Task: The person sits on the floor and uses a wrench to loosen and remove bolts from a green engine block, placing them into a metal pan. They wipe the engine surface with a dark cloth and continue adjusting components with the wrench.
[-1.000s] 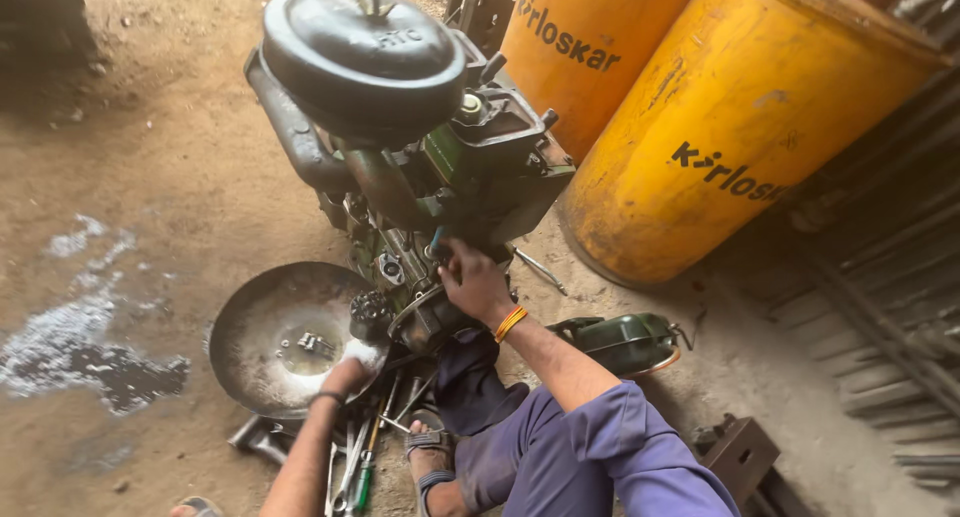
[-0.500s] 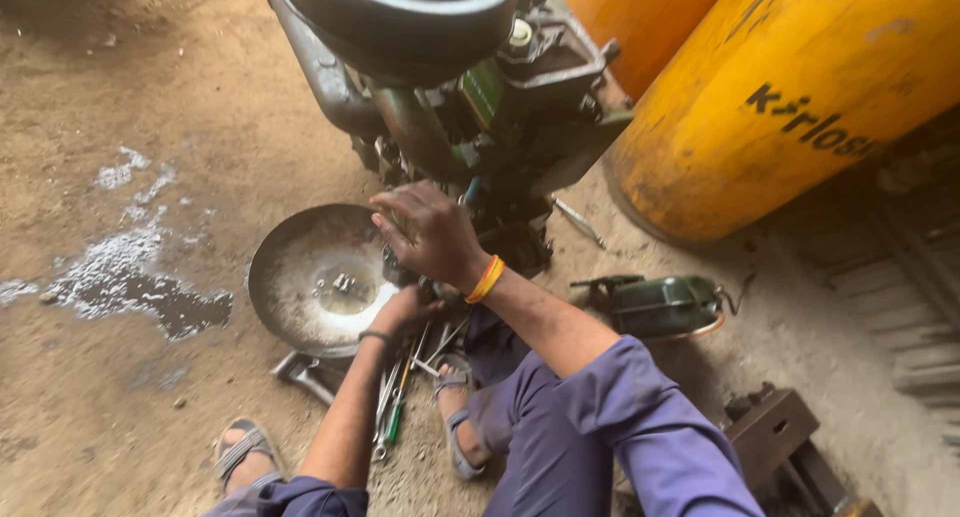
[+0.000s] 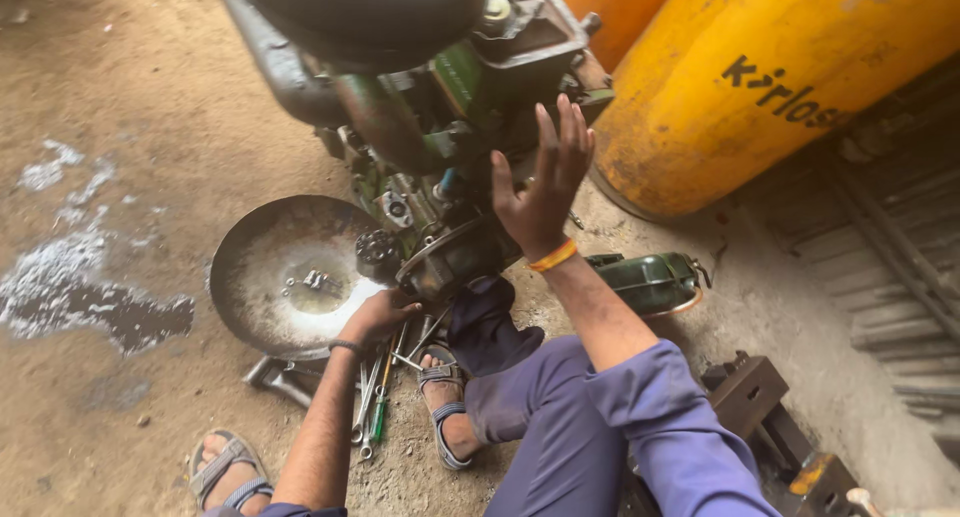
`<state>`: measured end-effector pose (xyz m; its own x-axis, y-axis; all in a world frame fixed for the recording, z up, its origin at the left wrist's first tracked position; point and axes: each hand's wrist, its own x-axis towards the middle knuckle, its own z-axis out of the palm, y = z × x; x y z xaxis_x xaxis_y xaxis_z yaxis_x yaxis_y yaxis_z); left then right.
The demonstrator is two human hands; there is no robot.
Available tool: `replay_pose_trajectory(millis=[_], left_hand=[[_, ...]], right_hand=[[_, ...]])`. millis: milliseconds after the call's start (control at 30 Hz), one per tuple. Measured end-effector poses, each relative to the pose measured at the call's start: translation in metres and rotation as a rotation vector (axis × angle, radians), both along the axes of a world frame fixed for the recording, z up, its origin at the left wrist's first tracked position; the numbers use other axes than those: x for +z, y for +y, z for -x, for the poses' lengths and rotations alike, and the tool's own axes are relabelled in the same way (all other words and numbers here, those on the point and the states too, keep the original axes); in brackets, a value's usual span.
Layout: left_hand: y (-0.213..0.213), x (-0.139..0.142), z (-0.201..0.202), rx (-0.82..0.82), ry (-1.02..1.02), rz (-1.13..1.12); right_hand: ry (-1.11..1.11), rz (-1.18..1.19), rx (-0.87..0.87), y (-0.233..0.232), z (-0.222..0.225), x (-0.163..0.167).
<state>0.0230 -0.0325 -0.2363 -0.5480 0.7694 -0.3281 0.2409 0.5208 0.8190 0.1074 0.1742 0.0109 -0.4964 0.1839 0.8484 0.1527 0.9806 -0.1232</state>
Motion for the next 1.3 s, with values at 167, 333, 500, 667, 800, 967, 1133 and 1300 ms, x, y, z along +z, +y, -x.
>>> replay_pose_trajectory(millis=[167, 333, 500, 667, 800, 967, 1133, 1300], left_hand=[[0.017, -0.004, -0.009, 0.014, -0.134, 0.039], [0.012, -0.014, -0.012, 0.033, -0.139, 0.024], [0.001, -0.024, -0.011, 0.063, -0.158, 0.177], [0.004, -0.023, -0.014, 0.096, -0.174, 0.118], [0.014, -0.017, -0.018, 0.116, -0.183, 0.016], [0.022, -0.019, -0.022, 0.074, -0.140, 0.047], [0.021, -0.030, -0.017, 0.050, -0.108, -0.038], [0.037, -0.025, -0.005, 0.102, -0.087, 0.067]], right_hand=[[-0.039, 0.073, -0.059, -0.002, 0.019, -0.009], [-0.173, 0.060, -0.046, -0.004, 0.025, -0.020], [-0.234, 0.070, -0.053, 0.007, 0.018, -0.025], [-0.216, 0.082, -0.041, 0.011, 0.016, -0.030], [-0.228, 0.059, -0.006, 0.006, 0.021, -0.036], [-0.225, 0.009, -0.007, 0.008, 0.028, -0.042], [-0.233, 0.037, 0.016, 0.016, 0.024, -0.045], [-0.180, 0.071, 0.048, 0.009, 0.029, -0.048]])
